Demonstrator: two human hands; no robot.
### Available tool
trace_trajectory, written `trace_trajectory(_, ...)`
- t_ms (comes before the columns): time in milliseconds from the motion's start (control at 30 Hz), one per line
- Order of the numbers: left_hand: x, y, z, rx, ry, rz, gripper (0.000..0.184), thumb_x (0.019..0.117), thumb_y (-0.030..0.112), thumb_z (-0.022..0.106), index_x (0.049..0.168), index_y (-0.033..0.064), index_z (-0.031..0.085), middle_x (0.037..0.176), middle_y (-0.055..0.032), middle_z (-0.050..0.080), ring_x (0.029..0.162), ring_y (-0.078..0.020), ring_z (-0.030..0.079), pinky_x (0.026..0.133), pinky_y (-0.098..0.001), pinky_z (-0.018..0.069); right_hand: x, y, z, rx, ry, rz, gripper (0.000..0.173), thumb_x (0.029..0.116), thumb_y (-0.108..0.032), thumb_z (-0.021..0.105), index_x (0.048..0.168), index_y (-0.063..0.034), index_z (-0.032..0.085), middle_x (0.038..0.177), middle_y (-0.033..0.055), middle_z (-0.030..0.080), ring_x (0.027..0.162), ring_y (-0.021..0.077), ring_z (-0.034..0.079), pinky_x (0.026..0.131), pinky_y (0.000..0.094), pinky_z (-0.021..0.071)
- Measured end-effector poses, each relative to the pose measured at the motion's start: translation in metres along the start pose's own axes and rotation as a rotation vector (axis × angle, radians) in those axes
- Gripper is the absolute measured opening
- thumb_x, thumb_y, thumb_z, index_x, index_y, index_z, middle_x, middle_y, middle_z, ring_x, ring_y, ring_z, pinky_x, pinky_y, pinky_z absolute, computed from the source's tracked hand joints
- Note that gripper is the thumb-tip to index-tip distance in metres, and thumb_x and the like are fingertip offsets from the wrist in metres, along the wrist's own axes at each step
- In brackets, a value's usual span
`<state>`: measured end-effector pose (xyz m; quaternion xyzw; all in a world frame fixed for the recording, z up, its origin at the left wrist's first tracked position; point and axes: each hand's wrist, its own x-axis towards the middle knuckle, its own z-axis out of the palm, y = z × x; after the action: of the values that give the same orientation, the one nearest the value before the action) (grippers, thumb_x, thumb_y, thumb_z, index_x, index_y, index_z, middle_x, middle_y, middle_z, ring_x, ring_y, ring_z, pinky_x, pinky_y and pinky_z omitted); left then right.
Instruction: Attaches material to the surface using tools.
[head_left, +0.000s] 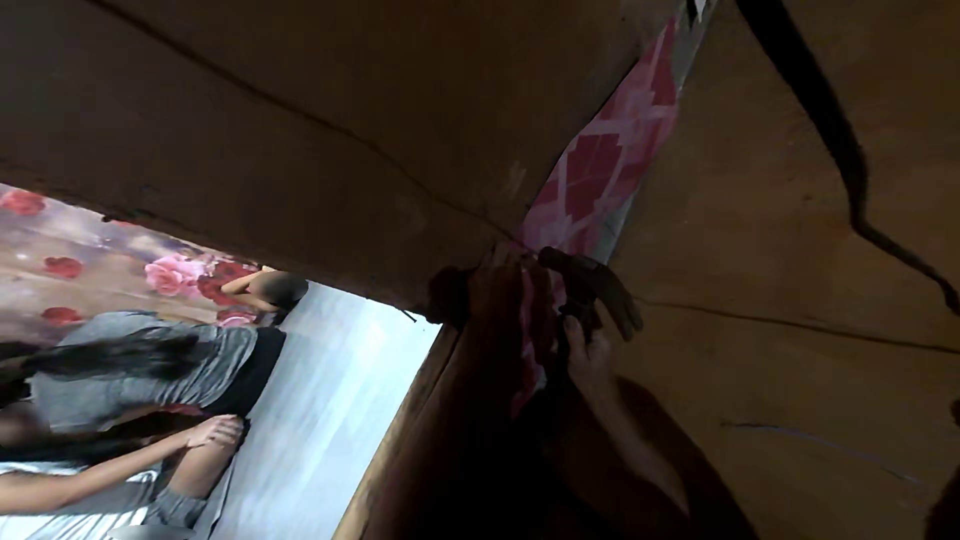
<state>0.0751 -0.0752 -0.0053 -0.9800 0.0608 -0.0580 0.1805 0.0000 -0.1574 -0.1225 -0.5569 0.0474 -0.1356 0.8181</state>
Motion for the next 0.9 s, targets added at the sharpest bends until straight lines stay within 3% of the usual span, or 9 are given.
trace_trajectory(67, -0.002, 0.004, -0.005, -0.002, -0.037, -0.02, 0.024, 0.0994, 0.02, 0.059, 0.113, 0.0058, 0.072, 0.095, -0.0177, 0.073, 0.085, -0.0386, 0.071, 0.069, -0.0556, 0.0552, 0.001, 0.002, 0.006, -0.098, -0.018, -0.002, 0.035, 0.1045, -0.022, 0.053, 0.111, 0.0101, 0.065, 0.079, 0.0058, 0.067, 0.07, 0.0039, 0.064, 0.068, 0.0242, 0.0561)
trace_trajectory(133, 0.0, 0.005, -0.009, -0.004, -0.089, -0.05, 0.026, 0.1007, 0.019, 0.057, 0.119, 0.0066, 0.071, 0.104, -0.0187, 0.072, 0.092, -0.0392, 0.071, 0.074, -0.0567, 0.055, 0.002, 0.004, 0.008, -0.146, -0.048, -0.014, 0.04, 0.1044, -0.024, 0.053, 0.12, 0.0114, 0.063, 0.088, 0.0138, 0.07, 0.078, 0.012, 0.068, 0.076, 0.031, 0.0575)
trace_trajectory(200, 0.002, 0.003, -0.006, -0.01, -0.062, -0.041, 0.023, 0.1007, 0.017, 0.058, 0.115, 0.0049, 0.072, 0.108, -0.02, 0.071, 0.093, -0.0401, 0.07, 0.074, -0.0569, 0.0554, -0.001, 0.002, 0.009, -0.132, -0.021, -0.03, 0.041, 0.1043, -0.023, 0.053, 0.123, 0.0133, 0.061, 0.09, 0.0135, 0.07, 0.079, 0.0094, 0.067, 0.076, 0.0282, 0.0571)
trace_trajectory(333, 0.0, 0.0, 0.003, 0.034, -0.02, -0.024, 0.02, 0.101, 0.015, 0.057, 0.107, 0.0051, 0.074, 0.088, -0.0189, 0.073, 0.082, -0.0401, 0.072, 0.067, -0.0547, 0.0549, -0.007, 0.002, 0.015, -0.041, 0.065, -0.006, 0.034, 0.1047, -0.02, 0.05, 0.109, 0.0105, 0.064, 0.075, -0.0002, 0.066, 0.066, -0.0025, 0.063, 0.065, 0.0176, 0.0562)
trace_trajectory(433, -0.001, 0.0, 0.001, 0.034, -0.041, -0.014, 0.021, 0.1016, 0.014, 0.056, 0.107, 0.0028, 0.072, 0.092, -0.0195, 0.072, 0.084, -0.0402, 0.071, 0.069, -0.0555, 0.0541, 0.002, 0.0, 0.009, -0.14, -0.026, 0.086, 0.038, 0.106, -0.025, 0.051, 0.107, 0.0106, 0.066, 0.076, 0.0079, 0.064, 0.066, 0.009, 0.063, 0.066, 0.0289, 0.0557)
trace_trajectory(567, 0.002, -0.002, 0.007, -0.035, 0.097, 0.019, 0.015, 0.0964, 0.009, 0.062, 0.1, 0.0007, 0.074, 0.108, -0.0191, 0.07, 0.084, -0.038, 0.07, 0.065, -0.0542, 0.0561, -0.003, -0.003, 0.008, 0.09, 0.055, 0.041, 0.032, 0.1067, -0.017, 0.046, 0.116, 0.0111, 0.058, 0.074, -0.0034, 0.063, 0.062, -0.0016, 0.061, 0.061, 0.0176, 0.0564)
trace_trajectory(700, 0.002, -0.002, 0.006, -0.021, 0.085, 0.002, 0.015, 0.0969, 0.011, 0.061, 0.102, 0.0023, 0.073, 0.096, -0.0196, 0.071, 0.08, -0.0392, 0.071, 0.063, -0.0538, 0.0552, -0.007, -0.001, 0.019, 0.05, 0.074, -0.005, 0.029, 0.1061, -0.017, 0.048, 0.1, 0.0075, 0.064, 0.071, -0.0041, 0.063, 0.063, -0.0035, 0.061, 0.063, 0.0159, 0.0553)
trace_trajectory(767, 0.001, -0.001, 0.006, -0.01, 0.1, 0.023, 0.016, 0.0969, 0.012, 0.062, 0.105, 0.0027, 0.073, 0.102, -0.0191, 0.07, 0.081, -0.0388, 0.07, 0.062, -0.0536, 0.0554, -0.004, -0.003, 0.016, -0.069, 0.009, 0.078, 0.035, 0.1056, -0.02, 0.052, 0.107, 0.012, 0.065, 0.076, 0.006, 0.065, 0.067, 0.0045, 0.062, 0.067, 0.0237, 0.0545)
trace_trajectory(900, 0.004, 0.0, 0.008, 0.033, -0.015, -0.037, 0.021, 0.0989, 0.018, 0.059, 0.11, 0.0061, 0.072, 0.096, -0.0182, 0.072, 0.084, -0.0387, 0.071, 0.067, -0.0536, 0.0548, -0.002, -0.002, 0.008, 0.121, 0.052, 0.066, 0.031, 0.1065, -0.014, 0.046, 0.117, 0.0128, 0.059, 0.073, -0.002, 0.063, 0.06, -0.0006, 0.06, 0.058, 0.0184, 0.0559)
